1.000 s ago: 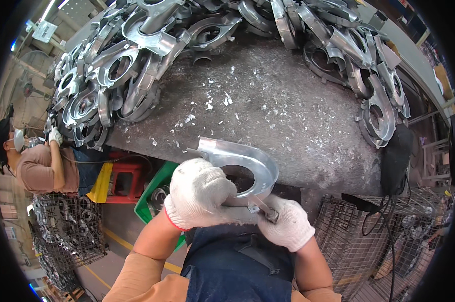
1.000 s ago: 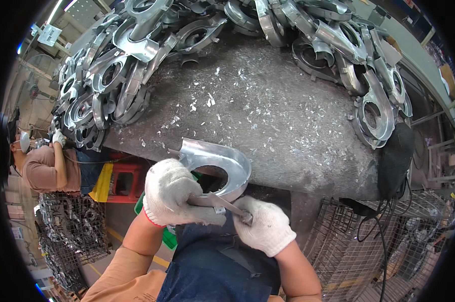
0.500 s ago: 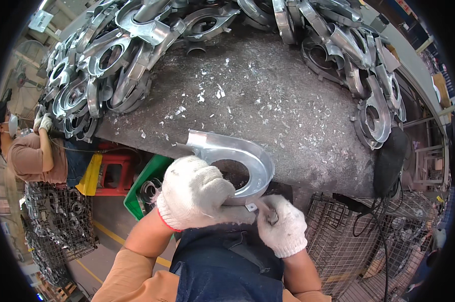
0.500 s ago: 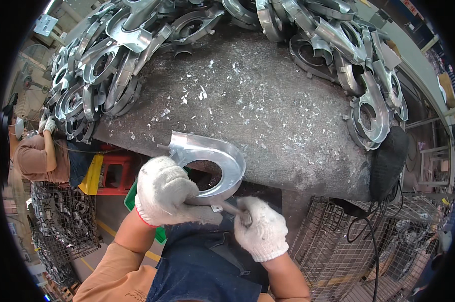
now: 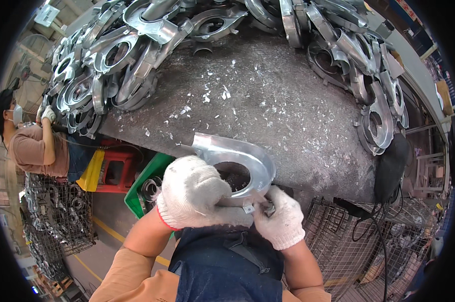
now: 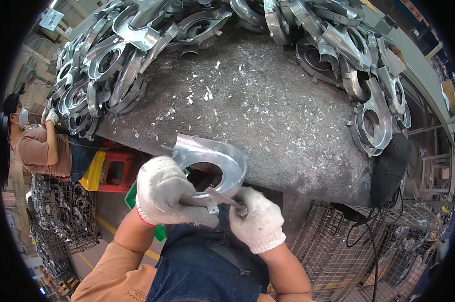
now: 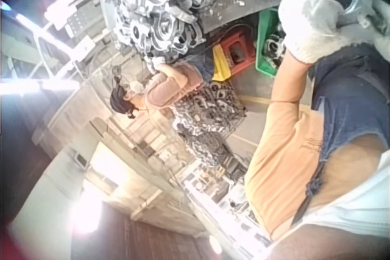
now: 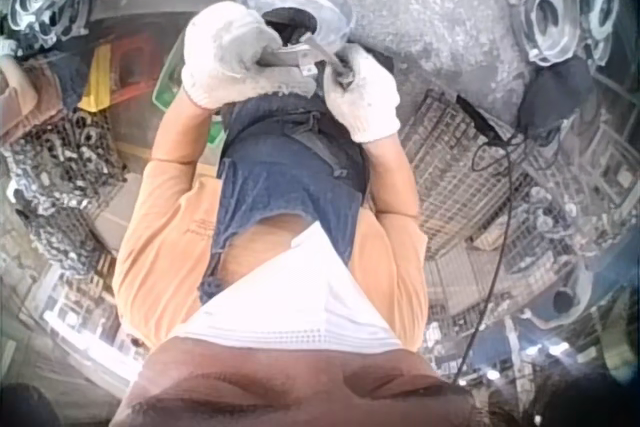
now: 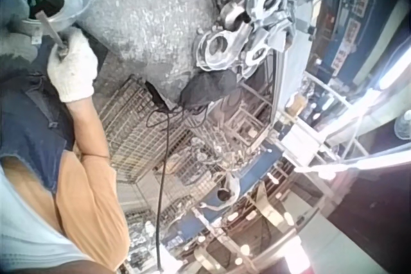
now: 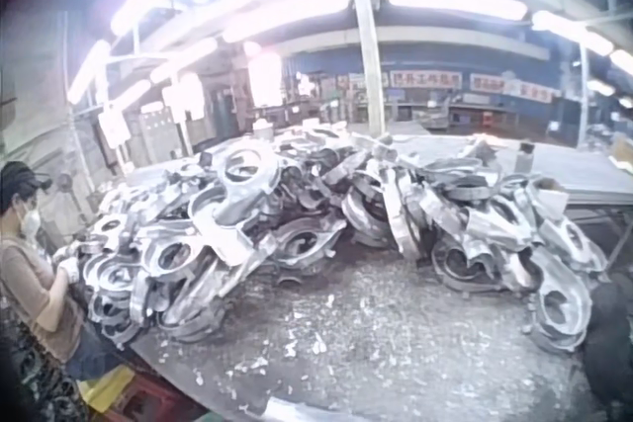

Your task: The person deburrs metal casings by scraping their edges and contours with a hand tool, turning and rotating each part to scrape different sides.

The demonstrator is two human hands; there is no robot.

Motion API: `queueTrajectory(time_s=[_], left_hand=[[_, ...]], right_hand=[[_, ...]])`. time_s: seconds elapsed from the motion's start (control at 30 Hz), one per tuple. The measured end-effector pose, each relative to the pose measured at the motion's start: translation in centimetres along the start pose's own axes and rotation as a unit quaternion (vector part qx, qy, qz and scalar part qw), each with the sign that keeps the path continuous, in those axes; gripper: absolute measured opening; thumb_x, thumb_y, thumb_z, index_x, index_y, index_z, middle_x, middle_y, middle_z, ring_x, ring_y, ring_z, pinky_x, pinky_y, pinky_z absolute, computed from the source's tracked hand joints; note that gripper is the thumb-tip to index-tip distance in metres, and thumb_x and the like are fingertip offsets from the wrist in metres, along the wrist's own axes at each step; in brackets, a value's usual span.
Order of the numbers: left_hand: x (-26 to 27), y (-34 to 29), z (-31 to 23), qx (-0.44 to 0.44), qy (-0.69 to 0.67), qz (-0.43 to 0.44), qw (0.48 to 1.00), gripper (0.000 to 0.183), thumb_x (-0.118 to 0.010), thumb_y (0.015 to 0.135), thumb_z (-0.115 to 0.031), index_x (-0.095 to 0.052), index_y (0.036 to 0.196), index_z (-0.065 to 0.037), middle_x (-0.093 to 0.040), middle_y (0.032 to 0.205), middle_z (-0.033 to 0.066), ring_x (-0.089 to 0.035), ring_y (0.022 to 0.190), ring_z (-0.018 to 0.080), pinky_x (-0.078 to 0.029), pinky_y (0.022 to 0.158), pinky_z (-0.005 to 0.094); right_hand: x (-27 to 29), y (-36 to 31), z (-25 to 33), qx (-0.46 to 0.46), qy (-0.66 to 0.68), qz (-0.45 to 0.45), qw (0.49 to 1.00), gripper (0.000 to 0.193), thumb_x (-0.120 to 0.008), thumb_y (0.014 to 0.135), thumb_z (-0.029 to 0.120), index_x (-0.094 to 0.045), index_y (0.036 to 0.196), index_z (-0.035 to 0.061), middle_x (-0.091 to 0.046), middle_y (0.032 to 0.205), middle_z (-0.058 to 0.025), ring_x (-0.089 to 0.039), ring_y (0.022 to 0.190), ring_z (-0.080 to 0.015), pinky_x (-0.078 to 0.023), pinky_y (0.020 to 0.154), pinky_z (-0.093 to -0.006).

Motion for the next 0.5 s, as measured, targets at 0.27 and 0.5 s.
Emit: queueTrajectory(time_s=[0.27,0.5], left_hand=[[-1.3,-0.1,-1.0,-0.026,0.1,-0.051,0.993,0.043,-0.096,0.065,-0.045,-0.063,0.065,-0.018,-0.051,0.061,0.0012,-0.057,0.054,0.0244,-0.043,0.054,0.0396],[-6.1,-0.8,2.2,0.032,-0.043,-0.057,0.997,0.048,-0.094,0.065,-0.022,-0.08,0.109,-0.009,-0.075,0.089,0.0086,-0.074,0.083,0.0333,-0.06,0.081,0.0473]], right_hand=[[-4.6,-1.7,-2.2,-0.143,0.362,0.367,0.845,0.033,-0.084,0.088,0.015,-0.077,0.119,0.0044,-0.08,0.103,-0.0075,-0.076,0.088,-0.0179,-0.062,0.083,-0.0349],[-4.5,-4.0,-4.5,-0.182,0.359,0.374,0.835,0.036,-0.087,0.086,0.006,-0.076,0.119,-0.0004,-0.078,0.105,-0.0052,-0.071,0.086,-0.0118,-0.06,0.078,-0.0295]])
Point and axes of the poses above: each hand's wrist, its own y-axis towards the middle knuckle, its own x-axis out of the back of the hand, z = x × y, the point moved 10 cm from there along y, towards the middle knuckle
